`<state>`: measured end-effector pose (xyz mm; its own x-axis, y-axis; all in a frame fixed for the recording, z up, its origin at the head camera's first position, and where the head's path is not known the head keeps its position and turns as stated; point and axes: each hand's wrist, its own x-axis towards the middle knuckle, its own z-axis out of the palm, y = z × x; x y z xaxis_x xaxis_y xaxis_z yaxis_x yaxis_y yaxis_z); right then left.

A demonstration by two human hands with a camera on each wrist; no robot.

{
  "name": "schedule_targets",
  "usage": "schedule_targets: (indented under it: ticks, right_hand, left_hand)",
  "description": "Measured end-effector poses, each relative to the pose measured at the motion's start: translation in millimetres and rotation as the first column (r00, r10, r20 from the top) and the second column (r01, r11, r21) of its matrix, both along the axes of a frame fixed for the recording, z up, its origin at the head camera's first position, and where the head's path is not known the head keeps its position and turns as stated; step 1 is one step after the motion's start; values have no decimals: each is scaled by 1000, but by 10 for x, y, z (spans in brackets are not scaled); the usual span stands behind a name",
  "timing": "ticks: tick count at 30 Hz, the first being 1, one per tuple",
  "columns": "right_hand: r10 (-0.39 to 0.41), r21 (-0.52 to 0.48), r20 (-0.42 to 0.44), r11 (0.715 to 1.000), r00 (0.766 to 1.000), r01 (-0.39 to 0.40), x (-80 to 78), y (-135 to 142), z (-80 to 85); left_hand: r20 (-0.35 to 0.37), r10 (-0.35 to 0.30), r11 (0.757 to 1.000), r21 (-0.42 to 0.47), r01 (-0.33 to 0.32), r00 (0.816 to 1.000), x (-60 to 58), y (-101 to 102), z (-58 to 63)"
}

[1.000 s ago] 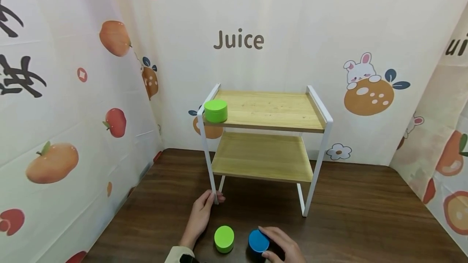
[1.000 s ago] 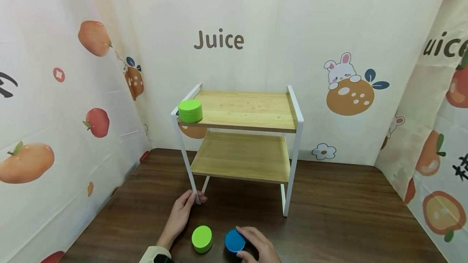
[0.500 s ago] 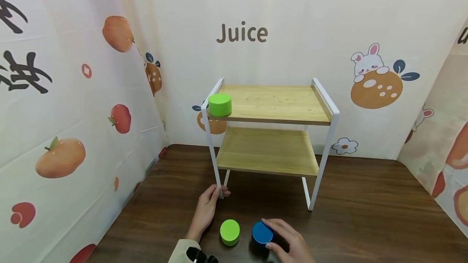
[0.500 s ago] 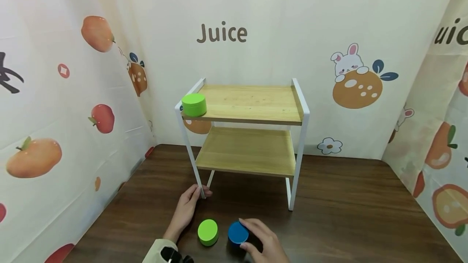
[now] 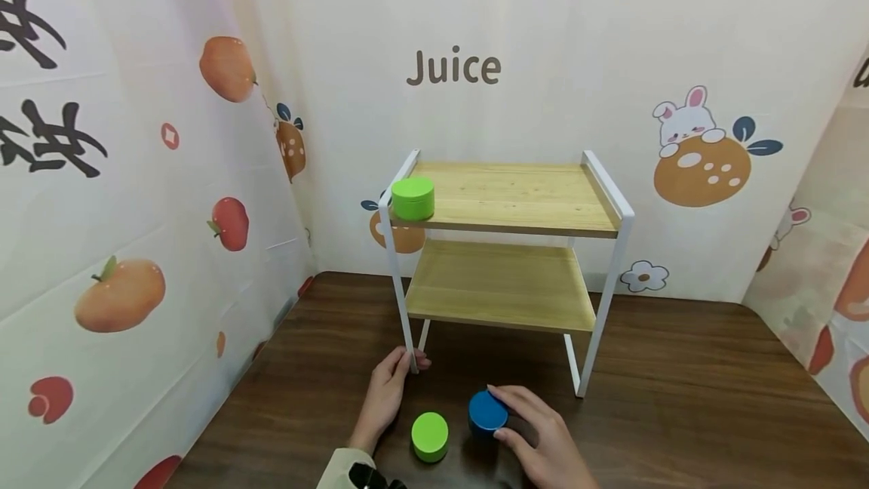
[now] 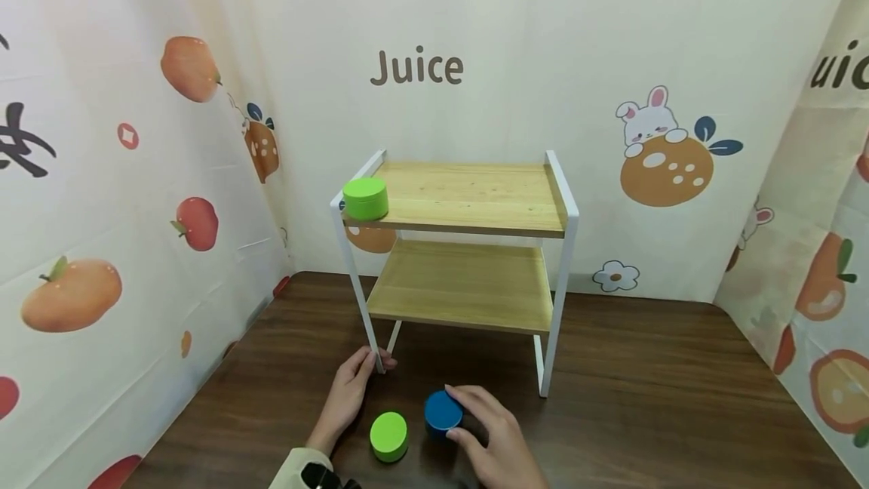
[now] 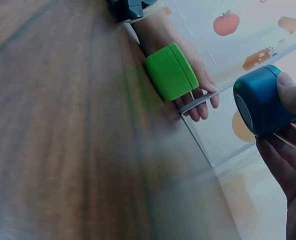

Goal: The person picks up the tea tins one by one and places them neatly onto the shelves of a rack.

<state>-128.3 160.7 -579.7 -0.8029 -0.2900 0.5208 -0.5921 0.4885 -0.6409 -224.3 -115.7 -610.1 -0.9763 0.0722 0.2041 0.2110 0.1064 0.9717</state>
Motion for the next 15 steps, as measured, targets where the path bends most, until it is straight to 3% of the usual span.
schedule_targets:
  ticks: [8, 15]
  right_hand:
    - [-24, 2, 24, 1000, 999, 24, -42, 27, 91]
    - [-12, 14, 6, 1000, 1000, 12, -52, 1, 75]
  left_hand:
    - [-8, -1, 1000, 2, 1, 1000, 2, 25, -57]
    - [-21, -15, 1000, -19, 14, 1000, 4, -7, -21]
